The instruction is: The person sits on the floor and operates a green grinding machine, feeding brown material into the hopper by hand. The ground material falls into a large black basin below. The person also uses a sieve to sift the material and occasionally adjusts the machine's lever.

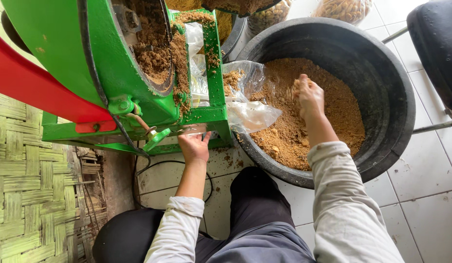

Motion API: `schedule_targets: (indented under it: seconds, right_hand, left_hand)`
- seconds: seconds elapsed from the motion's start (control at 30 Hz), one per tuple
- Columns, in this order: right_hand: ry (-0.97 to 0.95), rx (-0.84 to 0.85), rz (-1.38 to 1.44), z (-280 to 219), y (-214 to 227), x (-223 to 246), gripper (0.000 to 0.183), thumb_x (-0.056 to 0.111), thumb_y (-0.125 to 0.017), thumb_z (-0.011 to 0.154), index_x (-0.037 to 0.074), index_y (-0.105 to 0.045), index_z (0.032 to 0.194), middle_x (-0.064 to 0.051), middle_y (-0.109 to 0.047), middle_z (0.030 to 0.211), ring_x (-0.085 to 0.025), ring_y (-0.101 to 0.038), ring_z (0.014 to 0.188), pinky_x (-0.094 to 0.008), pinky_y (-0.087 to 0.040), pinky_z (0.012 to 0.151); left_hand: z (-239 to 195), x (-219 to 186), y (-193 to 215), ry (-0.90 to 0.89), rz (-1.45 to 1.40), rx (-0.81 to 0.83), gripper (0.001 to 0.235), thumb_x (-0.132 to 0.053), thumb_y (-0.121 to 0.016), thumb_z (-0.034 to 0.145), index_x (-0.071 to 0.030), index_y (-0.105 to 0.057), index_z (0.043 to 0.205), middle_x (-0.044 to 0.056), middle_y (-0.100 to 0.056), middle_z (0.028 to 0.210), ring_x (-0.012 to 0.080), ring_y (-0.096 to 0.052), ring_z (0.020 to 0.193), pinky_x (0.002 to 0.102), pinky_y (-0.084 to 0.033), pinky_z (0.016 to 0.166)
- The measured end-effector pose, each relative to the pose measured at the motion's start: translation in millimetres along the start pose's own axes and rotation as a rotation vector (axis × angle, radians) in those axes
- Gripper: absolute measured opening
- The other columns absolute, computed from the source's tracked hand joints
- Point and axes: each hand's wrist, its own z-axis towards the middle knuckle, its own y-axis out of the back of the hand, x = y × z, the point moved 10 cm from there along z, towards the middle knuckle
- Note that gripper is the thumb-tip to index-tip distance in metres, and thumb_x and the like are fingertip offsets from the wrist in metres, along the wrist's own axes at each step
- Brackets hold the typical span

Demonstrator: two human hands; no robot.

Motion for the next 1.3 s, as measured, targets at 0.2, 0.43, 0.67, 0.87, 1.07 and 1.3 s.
schedule_targets:
  seconds: [0.2, 0.43, 0.67, 0.87, 1.07, 1.3]
  right_hand:
    - [-0.156, 0.145, 0.53, 40, 41, -61, 0.02, 0.001, -0.065, 0.099, -0.002, -0.061, 0.118, -0.013, -0.066, 0.099, -0.016, -0.065, 0.077, -0.029, -0.061, 0.073]
    - [-0.087, 0.077, 0.299, 32, 82, -129, 0.014, 0.002, -0.065, 0.098, -0.003, -0.067, 0.11, -0.012, -0.069, 0.105, -0.017, -0.069, 0.088, -0.029, -0.064, 0.08]
    - [-0.16, -0.007, 0.368, 32, 104, -205, 0.016, 0.008, -0.059, 0.101, 0.0, -0.06, 0.115, -0.015, -0.07, 0.104, -0.022, -0.07, 0.088, -0.034, -0.062, 0.073]
    - [-0.029, 0.213, 0.425, 20, 113, -189, 0.033, -0.013, -0.056, 0.091, -0.002, -0.06, 0.123, -0.009, -0.069, 0.106, -0.018, -0.071, 0.09, -0.026, -0.063, 0.08]
    - [0.331, -0.028, -0.345, -20, 148, -132, 0.022, 0.008, -0.061, 0.107, 0.007, -0.071, 0.127, -0.008, -0.076, 0.109, -0.019, -0.057, 0.075, -0.037, -0.046, 0.061]
    - [0.981, -0.056, -1.132, -48, 132, -126, 0.042, 0.027, -0.063, 0.098, 0.001, -0.07, 0.13, -0.016, -0.075, 0.1, -0.03, -0.072, 0.084, -0.044, -0.058, 0.078]
  left_hand:
    - [-14, 3, 26, 0.023, 0.086, -0.117, 0.078, -0.066, -0.039, 0.091, -0.017, -0.035, 0.152, 0.014, -0.044, 0.152, 0.0283, -0.044, 0.138, 0.049, -0.035, 0.109]
    - [-75, 21, 73, 0.297, 0.251, -0.389, 0.097, -0.051, -0.061, 0.092, -0.008, -0.01, 0.163, 0.025, -0.019, 0.166, 0.0392, -0.029, 0.153, 0.053, -0.028, 0.123]
    - [-163, -36, 46, 0.235, 0.281, -0.365, 0.092, -0.035, -0.067, 0.092, 0.0, -0.017, 0.161, 0.033, -0.019, 0.164, 0.0421, -0.028, 0.152, 0.05, -0.026, 0.124]
    - [-207, -100, 23, 0.098, 0.34, -0.191, 0.084, -0.042, -0.066, 0.088, 0.0, -0.032, 0.153, 0.028, -0.045, 0.153, 0.0386, -0.045, 0.143, 0.051, -0.037, 0.116]
    - [-250, -166, 0, -0.164, 0.458, 0.029, 0.051, -0.04, -0.063, 0.1, -0.008, -0.05, 0.138, 0.019, -0.062, 0.137, 0.0333, -0.06, 0.13, 0.05, -0.048, 0.11]
    - [-259, -251, 22, -0.564, 0.693, 0.12, 0.032, -0.033, -0.056, 0.113, -0.015, -0.058, 0.139, 0.009, -0.065, 0.139, 0.0256, -0.063, 0.131, 0.044, -0.051, 0.112]
